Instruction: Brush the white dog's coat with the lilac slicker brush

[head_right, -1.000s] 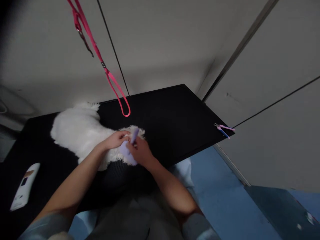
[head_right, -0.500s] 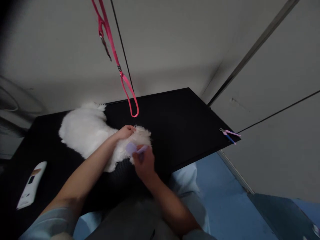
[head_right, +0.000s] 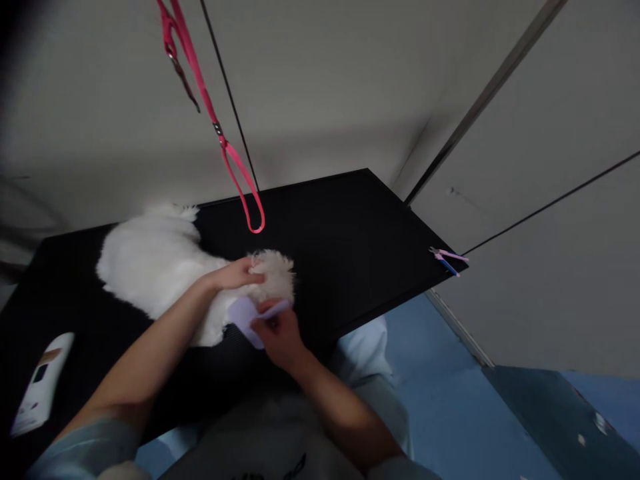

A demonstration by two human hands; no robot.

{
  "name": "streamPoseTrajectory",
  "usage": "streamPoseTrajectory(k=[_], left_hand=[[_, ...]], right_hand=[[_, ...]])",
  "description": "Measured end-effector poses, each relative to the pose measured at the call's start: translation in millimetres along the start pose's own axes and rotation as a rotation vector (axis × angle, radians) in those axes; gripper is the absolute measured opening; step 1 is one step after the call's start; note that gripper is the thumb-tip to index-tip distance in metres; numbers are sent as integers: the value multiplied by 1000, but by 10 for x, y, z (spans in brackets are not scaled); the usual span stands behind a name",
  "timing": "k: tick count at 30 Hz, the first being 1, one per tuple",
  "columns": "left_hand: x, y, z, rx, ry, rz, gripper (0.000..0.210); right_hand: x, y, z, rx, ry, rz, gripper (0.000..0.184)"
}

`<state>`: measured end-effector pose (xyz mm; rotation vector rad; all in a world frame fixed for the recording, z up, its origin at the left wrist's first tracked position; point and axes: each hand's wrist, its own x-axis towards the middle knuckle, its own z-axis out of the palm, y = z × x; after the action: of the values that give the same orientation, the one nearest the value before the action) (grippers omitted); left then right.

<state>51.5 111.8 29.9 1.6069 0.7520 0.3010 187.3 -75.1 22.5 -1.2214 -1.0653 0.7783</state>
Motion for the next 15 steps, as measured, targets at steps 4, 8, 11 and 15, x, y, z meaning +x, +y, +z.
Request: streamPoseTrajectory(k=[4, 8, 11, 15], left_hand=[[132, -98, 30, -24, 130, -36, 17], [207, -100, 54, -86, 120, -55, 22], [213, -69, 49, -112, 187, -169, 18], [202, -22, 33, -74, 252, -318, 13]], right_hand=[[110, -29, 38, -42, 146, 3, 17], [174, -113, 141, -133, 19, -87, 14], [277, -138, 220, -214, -171, 26, 14], [325, -93, 224, -221, 88, -119, 16]])
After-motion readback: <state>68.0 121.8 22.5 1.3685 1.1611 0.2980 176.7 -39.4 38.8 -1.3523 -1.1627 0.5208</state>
